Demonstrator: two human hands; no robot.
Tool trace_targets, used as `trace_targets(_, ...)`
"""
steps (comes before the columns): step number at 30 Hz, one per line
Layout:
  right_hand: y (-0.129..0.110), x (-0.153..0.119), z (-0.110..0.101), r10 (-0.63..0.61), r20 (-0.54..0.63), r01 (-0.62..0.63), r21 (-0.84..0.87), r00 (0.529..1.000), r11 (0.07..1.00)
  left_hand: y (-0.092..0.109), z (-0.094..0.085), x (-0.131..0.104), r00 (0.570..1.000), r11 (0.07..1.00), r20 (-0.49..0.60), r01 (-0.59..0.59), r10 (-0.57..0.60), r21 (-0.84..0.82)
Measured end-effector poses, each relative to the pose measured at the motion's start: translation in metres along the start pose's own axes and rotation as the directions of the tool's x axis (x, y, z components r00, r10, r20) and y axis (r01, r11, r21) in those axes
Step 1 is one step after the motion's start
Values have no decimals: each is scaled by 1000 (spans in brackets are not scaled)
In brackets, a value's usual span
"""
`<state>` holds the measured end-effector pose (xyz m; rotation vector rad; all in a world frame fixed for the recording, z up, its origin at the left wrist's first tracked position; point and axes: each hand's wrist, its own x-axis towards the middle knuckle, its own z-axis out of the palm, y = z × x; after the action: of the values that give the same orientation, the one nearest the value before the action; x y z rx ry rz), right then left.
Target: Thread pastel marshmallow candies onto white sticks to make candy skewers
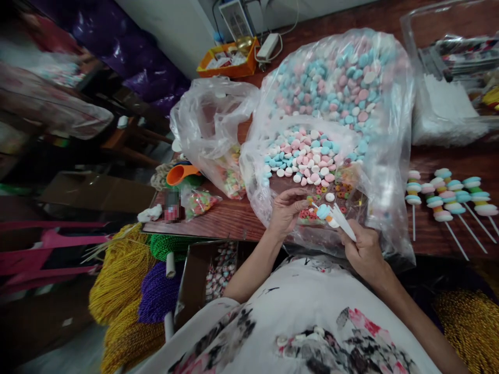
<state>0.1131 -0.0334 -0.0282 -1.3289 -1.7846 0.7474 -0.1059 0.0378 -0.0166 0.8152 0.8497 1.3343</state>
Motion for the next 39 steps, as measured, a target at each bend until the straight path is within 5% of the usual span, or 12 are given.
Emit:
trace_targets(3,-8,3,-4,-60,19,61,-81,998,995,-1,1,-2,978,968,11,-209,210,137)
trace_targets(6,-12,5,-4,-79,27,82,-123,997,989,0,2,-4,908,840,99,-414,407,351)
trace_targets(9,-9,3,1,-12,-16,11,-77,1000,997,0,4,-6,854,749,133,-507,503,426)
trace_targets(11,-6,0,6,50,-57,-52,-32,997,998,0,5,-8,850,766,94,-510,518,391)
trace_targets(17,0,-2,11,171,-32,-166,118,985,979,1,8,-10,979,978,-14,-203,204,51)
trace_targets(22,-6,1,12,237,8,-230,264,972,937,3,15,-13,995,990,-92,28,-41,-139)
trace_targets(29,-4,5,10,158,21,-159,168,987,973,-6,20,-5,957,973,-246,106,-156,-205)
trace_targets(39,0,11,-7,66,133,-67,1,989,998,0,8,-1,996,996,-49,74,-76,-41)
